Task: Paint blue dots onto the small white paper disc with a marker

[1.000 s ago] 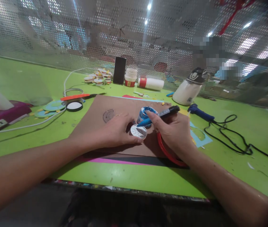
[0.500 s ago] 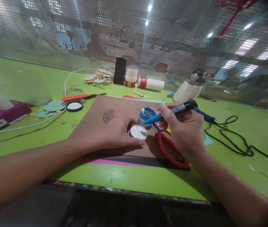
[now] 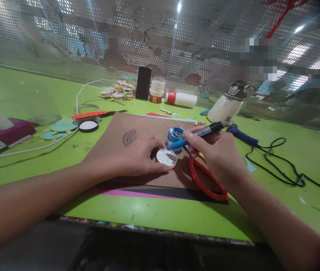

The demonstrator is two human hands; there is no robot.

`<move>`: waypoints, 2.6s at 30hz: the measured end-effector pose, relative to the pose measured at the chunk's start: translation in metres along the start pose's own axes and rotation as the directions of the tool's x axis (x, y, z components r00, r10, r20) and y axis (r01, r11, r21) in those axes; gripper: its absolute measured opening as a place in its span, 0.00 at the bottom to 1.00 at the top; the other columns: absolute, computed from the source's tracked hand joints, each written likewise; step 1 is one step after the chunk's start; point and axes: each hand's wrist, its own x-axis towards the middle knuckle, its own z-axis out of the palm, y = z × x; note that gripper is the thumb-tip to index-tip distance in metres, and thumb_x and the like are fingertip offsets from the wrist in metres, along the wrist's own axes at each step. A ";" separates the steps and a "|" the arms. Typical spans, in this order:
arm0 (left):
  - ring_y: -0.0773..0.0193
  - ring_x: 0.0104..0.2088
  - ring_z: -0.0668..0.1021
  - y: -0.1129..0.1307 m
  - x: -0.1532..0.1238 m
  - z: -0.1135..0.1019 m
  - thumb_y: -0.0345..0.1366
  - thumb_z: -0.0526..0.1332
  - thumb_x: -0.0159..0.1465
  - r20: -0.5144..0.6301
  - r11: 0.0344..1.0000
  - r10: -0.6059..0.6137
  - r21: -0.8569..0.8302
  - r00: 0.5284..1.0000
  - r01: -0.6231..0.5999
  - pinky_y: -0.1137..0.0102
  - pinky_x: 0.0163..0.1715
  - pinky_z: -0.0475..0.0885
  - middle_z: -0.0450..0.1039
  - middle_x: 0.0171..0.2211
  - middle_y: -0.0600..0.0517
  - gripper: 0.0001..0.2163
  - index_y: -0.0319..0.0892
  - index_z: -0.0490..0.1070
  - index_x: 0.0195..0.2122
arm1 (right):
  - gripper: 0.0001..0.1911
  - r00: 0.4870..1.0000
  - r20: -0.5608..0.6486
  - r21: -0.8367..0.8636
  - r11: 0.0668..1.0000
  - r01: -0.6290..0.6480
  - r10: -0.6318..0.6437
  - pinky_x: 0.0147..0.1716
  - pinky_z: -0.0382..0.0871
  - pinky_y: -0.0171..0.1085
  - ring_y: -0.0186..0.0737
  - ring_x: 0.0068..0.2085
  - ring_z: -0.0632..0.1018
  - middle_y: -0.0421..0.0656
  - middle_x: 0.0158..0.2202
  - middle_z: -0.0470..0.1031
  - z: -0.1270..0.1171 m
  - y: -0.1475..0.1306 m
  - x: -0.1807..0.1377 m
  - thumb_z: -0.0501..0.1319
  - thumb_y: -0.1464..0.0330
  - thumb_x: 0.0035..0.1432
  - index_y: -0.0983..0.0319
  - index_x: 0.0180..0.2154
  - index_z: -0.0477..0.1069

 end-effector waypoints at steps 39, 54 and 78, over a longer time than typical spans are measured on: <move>0.53 0.38 0.73 -0.001 0.003 0.004 0.54 0.66 0.52 -0.014 0.999 -0.025 0.028 1.000 0.025 0.63 0.35 0.66 0.72 0.39 0.47 0.21 0.43 0.71 0.38 | 0.12 0.995 0.081 -0.180 0.981 0.074 -0.061 0.23 0.65 0.35 0.37 0.25 0.73 0.42 0.24 0.77 0.009 0.013 -0.010 0.64 0.62 0.58 0.63 0.27 0.74; 0.55 0.40 0.74 -0.003 0.002 -0.002 0.51 0.65 0.57 0.059 0.994 0.048 -0.102 0.997 -0.042 0.65 0.38 0.67 0.75 0.40 0.49 0.21 0.45 0.76 0.47 | 0.12 0.986 -0.035 -0.168 0.973 0.156 -0.164 0.25 0.65 0.35 0.34 0.25 0.71 0.39 0.24 0.75 0.012 0.019 -0.012 0.66 0.60 0.58 0.62 0.28 0.74; 0.56 0.36 0.73 0.001 0.003 0.001 0.53 0.68 0.52 -0.004 0.998 -0.044 -0.036 0.999 0.044 0.66 0.31 0.63 0.74 0.36 0.50 0.20 0.43 0.71 0.37 | 0.13 0.989 -0.077 -0.167 0.980 0.108 -0.123 0.26 0.66 0.36 0.36 0.25 0.74 0.39 0.23 0.77 0.013 0.020 -0.013 0.65 0.61 0.59 0.62 0.26 0.76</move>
